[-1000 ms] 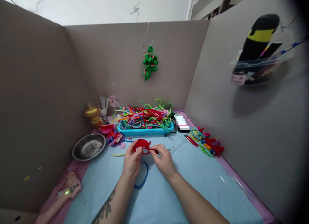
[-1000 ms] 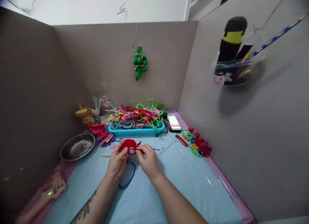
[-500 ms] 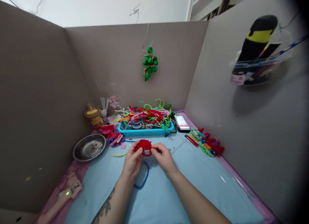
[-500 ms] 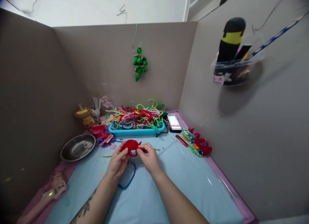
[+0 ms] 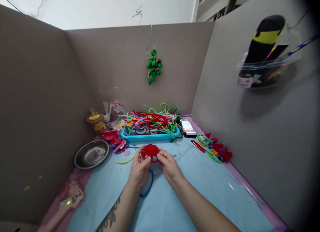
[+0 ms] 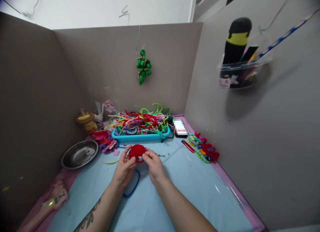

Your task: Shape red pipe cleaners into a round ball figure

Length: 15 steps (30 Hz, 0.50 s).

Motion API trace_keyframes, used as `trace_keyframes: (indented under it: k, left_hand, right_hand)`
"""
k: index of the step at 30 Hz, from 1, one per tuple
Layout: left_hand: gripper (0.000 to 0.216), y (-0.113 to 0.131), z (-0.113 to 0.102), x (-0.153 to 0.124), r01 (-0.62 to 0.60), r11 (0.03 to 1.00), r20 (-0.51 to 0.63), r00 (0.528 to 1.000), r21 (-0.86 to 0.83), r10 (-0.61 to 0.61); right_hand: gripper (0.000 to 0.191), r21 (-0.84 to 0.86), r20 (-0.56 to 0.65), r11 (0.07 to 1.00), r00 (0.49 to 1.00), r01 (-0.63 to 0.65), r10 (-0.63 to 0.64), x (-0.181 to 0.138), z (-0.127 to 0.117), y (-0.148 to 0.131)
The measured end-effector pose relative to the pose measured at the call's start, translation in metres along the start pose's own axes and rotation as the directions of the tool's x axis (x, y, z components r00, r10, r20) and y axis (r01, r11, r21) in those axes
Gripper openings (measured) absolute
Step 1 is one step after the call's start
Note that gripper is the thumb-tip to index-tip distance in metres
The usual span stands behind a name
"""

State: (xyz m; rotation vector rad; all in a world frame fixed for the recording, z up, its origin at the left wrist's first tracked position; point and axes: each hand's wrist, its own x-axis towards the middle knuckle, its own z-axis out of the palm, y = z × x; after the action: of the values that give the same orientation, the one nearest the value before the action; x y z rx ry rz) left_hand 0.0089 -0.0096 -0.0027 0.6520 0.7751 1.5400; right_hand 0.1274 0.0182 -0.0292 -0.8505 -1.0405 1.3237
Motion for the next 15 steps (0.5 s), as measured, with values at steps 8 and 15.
trace_keyframes:
  k: [8, 15]
  left_hand:
    - [0.048, -0.0060, -0.0005, 0.0029, -0.060, 0.993, -0.058, 0.996, 0.099, 0.066]
    - [0.036, -0.0046, 0.0005, 0.0034, -0.094, 0.995, -0.156, 0.983, 0.038, 0.099]
  right_hand:
    - [0.024, -0.089, -0.041, 0.996, 0.999, 0.027, -0.031, -0.0008, -0.0004, 0.0020]
    - [0.019, -0.186, -0.044, 0.978, 0.993, 0.098, -0.108, -0.0070, 0.0046, -0.0015]
